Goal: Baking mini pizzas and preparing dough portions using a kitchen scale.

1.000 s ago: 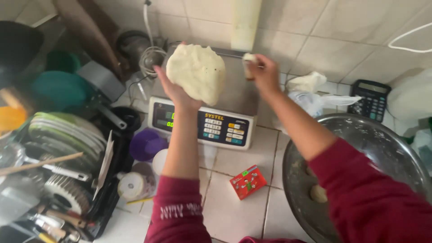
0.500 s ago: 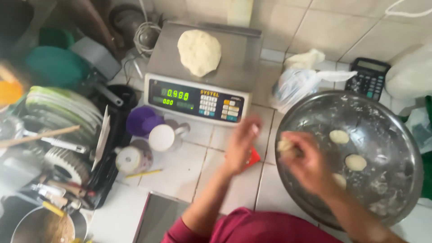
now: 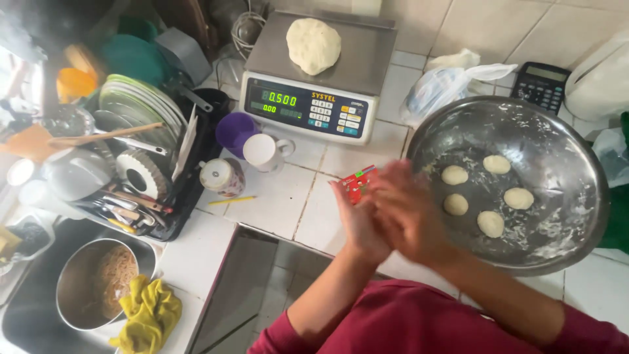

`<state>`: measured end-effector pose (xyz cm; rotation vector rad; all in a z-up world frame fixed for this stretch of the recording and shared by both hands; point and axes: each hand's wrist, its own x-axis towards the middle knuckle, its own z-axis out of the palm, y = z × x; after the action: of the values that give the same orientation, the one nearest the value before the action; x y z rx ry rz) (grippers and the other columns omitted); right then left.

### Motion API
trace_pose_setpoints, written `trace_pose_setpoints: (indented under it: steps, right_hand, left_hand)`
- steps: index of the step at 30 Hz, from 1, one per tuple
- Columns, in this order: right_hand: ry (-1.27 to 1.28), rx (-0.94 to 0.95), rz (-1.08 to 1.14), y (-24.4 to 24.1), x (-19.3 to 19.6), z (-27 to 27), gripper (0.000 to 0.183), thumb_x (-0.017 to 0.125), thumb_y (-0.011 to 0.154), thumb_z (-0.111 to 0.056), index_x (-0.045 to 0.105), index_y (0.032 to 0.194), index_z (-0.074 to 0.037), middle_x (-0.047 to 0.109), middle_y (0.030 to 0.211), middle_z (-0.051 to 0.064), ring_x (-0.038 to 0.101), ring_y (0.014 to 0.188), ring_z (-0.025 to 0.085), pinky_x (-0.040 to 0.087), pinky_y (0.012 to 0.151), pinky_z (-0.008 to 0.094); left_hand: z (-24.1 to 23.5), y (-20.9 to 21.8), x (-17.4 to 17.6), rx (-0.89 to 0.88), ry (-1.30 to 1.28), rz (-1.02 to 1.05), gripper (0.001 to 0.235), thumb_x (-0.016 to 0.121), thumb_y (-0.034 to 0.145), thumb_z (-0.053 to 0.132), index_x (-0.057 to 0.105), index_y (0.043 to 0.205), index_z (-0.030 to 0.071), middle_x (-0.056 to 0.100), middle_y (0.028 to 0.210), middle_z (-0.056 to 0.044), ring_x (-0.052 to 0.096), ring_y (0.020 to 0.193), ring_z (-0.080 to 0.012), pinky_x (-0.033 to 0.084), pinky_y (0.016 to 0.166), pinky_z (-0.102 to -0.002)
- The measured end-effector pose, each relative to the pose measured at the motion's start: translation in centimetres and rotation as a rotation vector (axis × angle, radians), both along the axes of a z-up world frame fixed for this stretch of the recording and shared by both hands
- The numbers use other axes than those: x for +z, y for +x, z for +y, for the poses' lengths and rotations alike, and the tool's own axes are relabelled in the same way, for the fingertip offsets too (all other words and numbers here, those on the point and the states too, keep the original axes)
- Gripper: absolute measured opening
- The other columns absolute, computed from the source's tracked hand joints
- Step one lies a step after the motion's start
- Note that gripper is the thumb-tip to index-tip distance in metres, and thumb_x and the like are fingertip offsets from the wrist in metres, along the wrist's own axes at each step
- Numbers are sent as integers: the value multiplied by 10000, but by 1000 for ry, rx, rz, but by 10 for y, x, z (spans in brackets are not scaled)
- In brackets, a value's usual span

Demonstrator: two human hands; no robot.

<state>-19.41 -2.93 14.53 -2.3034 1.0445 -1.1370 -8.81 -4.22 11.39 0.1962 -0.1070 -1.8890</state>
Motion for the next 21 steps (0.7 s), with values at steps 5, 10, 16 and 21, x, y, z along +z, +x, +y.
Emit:
trace_pose_setpoints:
  steps: [5,10,16,21]
  right_hand:
    - [-152,-49,-17,15,48,30,430,614,903,-106,653,1329,-59,619,1423,104,552,1319,314,244,1187,539]
    - [-63,-174,31,-23,36,35,411,689,895,-115,679,1302,-60,599,1452,137,564,1359,343,455,1114,428]
    - [49,-306,-68,-68,21,77,304,696,900,-108,702,1204,-94,675,1330,107,669,1258,295,539,1030,390]
    - [13,-550,-25,-128,9,122,317,699,848,-54,707,1165,-72,693,1262,144,682,1155,329,542,957,412]
  left_hand:
    - [0,-31,-97,-164,-348,-69,1223,225,1025,941,251,1658,-106,356,1707,-231,336,1572,-345,168,1339,-440]
    - [35,-26,-23,-322,-148,473,1325,209,832,1020,244,1632,-36,330,1686,-196,279,1573,-333,189,1309,-457]
    - [44,-64,19,-343,-193,49,1330,159,770,1001,265,1608,-26,306,1674,-161,271,1560,-313,182,1300,-420]
    - [67,-142,5,-651,-220,35,1330,175,772,995,246,1622,-26,301,1696,-151,269,1580,-307,155,1310,-412]
